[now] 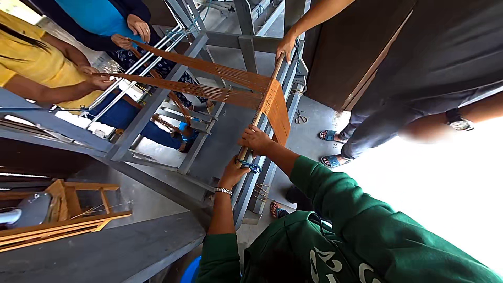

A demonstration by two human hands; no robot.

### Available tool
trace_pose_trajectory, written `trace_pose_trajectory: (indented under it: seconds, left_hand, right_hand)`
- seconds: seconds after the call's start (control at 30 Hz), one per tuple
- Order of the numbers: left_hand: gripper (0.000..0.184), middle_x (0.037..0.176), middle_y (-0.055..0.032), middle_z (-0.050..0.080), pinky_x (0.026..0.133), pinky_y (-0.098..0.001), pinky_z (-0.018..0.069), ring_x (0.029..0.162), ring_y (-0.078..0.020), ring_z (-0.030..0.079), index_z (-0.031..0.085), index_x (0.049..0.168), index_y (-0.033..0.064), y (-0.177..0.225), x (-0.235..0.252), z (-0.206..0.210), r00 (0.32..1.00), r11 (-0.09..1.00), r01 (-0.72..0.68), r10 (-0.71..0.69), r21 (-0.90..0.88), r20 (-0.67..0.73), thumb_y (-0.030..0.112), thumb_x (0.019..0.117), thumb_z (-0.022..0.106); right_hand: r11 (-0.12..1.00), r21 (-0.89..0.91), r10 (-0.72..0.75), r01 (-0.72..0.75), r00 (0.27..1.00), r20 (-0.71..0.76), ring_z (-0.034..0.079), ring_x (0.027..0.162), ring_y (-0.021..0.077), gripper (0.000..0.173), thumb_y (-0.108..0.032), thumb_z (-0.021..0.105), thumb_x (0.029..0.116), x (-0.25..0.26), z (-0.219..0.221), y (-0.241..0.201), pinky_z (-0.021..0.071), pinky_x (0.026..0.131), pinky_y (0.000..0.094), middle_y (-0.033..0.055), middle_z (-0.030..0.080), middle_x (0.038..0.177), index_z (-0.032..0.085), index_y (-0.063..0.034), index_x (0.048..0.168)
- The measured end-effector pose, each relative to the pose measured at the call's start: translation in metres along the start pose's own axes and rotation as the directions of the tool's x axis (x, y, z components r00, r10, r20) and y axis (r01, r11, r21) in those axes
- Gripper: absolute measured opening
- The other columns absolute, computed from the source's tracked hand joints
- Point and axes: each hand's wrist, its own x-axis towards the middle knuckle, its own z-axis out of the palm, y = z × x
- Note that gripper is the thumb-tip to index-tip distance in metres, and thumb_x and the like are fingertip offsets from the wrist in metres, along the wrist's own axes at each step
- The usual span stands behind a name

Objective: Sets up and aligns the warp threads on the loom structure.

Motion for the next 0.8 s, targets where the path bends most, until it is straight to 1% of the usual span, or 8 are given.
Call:
trace_pose_trajectory:
  seconds: [0.27, 0.47, 0.5, 0.57, 0.63, 0.67, 0.73, 0.8]
  left_hand:
    - [0.084, 0.134, -0.0164, 0.064, 0.107, -0.0459, 0.0513, 0.123, -0.0239, 0.064, 0.044, 0.152, 0.0126, -0.007, 0.005, 0.001, 1.0, 1.0, -0.013, 0.013, -0.002, 0.005, 0.022, 0.0788, 0.085]
    - [0.084, 0.134, -0.0159, 0.064, 0.107, -0.0441, 0.051, 0.123, -0.0228, 0.063, 0.044, 0.152, 0.0119, -0.003, 0.003, 0.0, 1.0, 1.0, 0.0, 0.001, -0.03, 0.014, 0.02, 0.0792, 0.085]
    - [0.085, 0.135, -0.0159, 0.064, 0.108, -0.0443, 0.0508, 0.124, -0.023, 0.063, 0.044, 0.152, 0.012, -0.003, 0.003, 0.0, 1.0, 0.999, 0.001, 0.0, -0.034, 0.015, 0.021, 0.0788, 0.085]
    - [0.086, 0.135, -0.0155, 0.064, 0.107, -0.0438, 0.051, 0.124, -0.0224, 0.063, 0.044, 0.153, 0.012, -0.005, 0.004, -0.001, 1.0, 0.999, -0.011, 0.012, -0.045, 0.016, 0.021, 0.0778, 0.086]
    - [0.086, 0.136, -0.0159, 0.064, 0.108, -0.0438, 0.051, 0.124, -0.0223, 0.063, 0.044, 0.153, 0.012, -0.007, 0.006, -0.002, 1.0, 0.999, -0.018, 0.019, -0.051, 0.013, 0.022, 0.0776, 0.086]
    - [0.086, 0.136, -0.0161, 0.064, 0.108, -0.044, 0.0509, 0.124, -0.0225, 0.063, 0.044, 0.152, 0.0119, -0.006, 0.005, -0.002, 1.0, 0.999, -0.017, 0.018, -0.047, 0.011, 0.021, 0.0777, 0.086]
    - [0.085, 0.136, -0.0163, 0.063, 0.109, -0.0443, 0.0502, 0.125, -0.0231, 0.063, 0.044, 0.152, 0.0118, -0.004, 0.004, -0.003, 1.0, 0.999, -0.003, 0.003, -0.035, 0.015, 0.021, 0.079, 0.086]
    - [0.084, 0.137, -0.0169, 0.063, 0.109, -0.0446, 0.05, 0.126, -0.0235, 0.062, 0.044, 0.152, 0.0116, -0.003, 0.003, -0.003, 1.0, 0.999, 0.002, -0.001, -0.041, 0.018, 0.021, 0.0798, 0.085]
  right_hand:
    - [1.0, 0.025, 0.006, -0.007, 0.998, 0.06, 0.056, 0.126, 0.0338, 0.079, -0.024, 0.098, 0.058, 0.005, 0.006, 0.005, 0.0284, 0.121, 0.0576, 0.0112, 0.065, 0.124, 0.064, -0.0156, 0.128]
    - [0.999, 0.02, 0.028, -0.031, 0.993, 0.116, 0.055, 0.127, 0.0321, 0.081, -0.021, 0.096, 0.0601, 0.008, 0.005, 0.004, 0.0267, 0.121, 0.0573, 0.0088, 0.066, 0.125, 0.062, -0.0185, 0.134]
    - [0.999, 0.026, 0.033, -0.036, 0.992, 0.126, 0.055, 0.128, 0.0321, 0.087, -0.022, 0.096, 0.0604, 0.009, 0.004, 0.004, 0.0258, 0.122, 0.0573, 0.0087, 0.065, 0.127, 0.059, -0.0212, 0.14]
    - [0.998, 0.037, 0.049, -0.055, 0.988, 0.144, 0.054, 0.13, 0.0326, 0.112, -0.023, 0.096, 0.0602, 0.011, 0.003, 0.004, 0.0247, 0.123, 0.0567, 0.0093, 0.064, 0.131, 0.041, -0.0294, 0.157]
    - [0.996, 0.044, 0.071, -0.078, 0.987, 0.146, 0.055, 0.13, 0.0342, 0.131, -0.021, 0.098, 0.0576, 0.014, 0.001, 0.002, 0.0251, 0.122, 0.0568, 0.0116, 0.064, 0.133, 0.023, -0.0333, 0.165]
    - [0.995, 0.048, 0.079, -0.086, 0.986, 0.146, 0.055, 0.13, 0.0347, 0.136, -0.021, 0.098, 0.0565, 0.014, 0.001, 0.002, 0.0248, 0.122, 0.0568, 0.0126, 0.063, 0.133, 0.018, -0.0338, 0.166]
    - [0.993, 0.062, 0.092, -0.102, 0.984, 0.151, 0.054, 0.131, 0.0357, 0.141, -0.019, 0.099, 0.0559, 0.014, -0.001, 0.0, 0.0236, 0.123, 0.0568, 0.0141, 0.062, 0.134, 0.012, -0.0338, 0.166]
    - [0.993, 0.057, 0.092, -0.103, 0.983, 0.158, 0.055, 0.129, 0.0359, 0.141, -0.017, 0.099, 0.0558, 0.015, -0.004, -0.001, 0.025, 0.122, 0.0564, 0.0144, 0.062, 0.133, 0.013, -0.0317, 0.167]
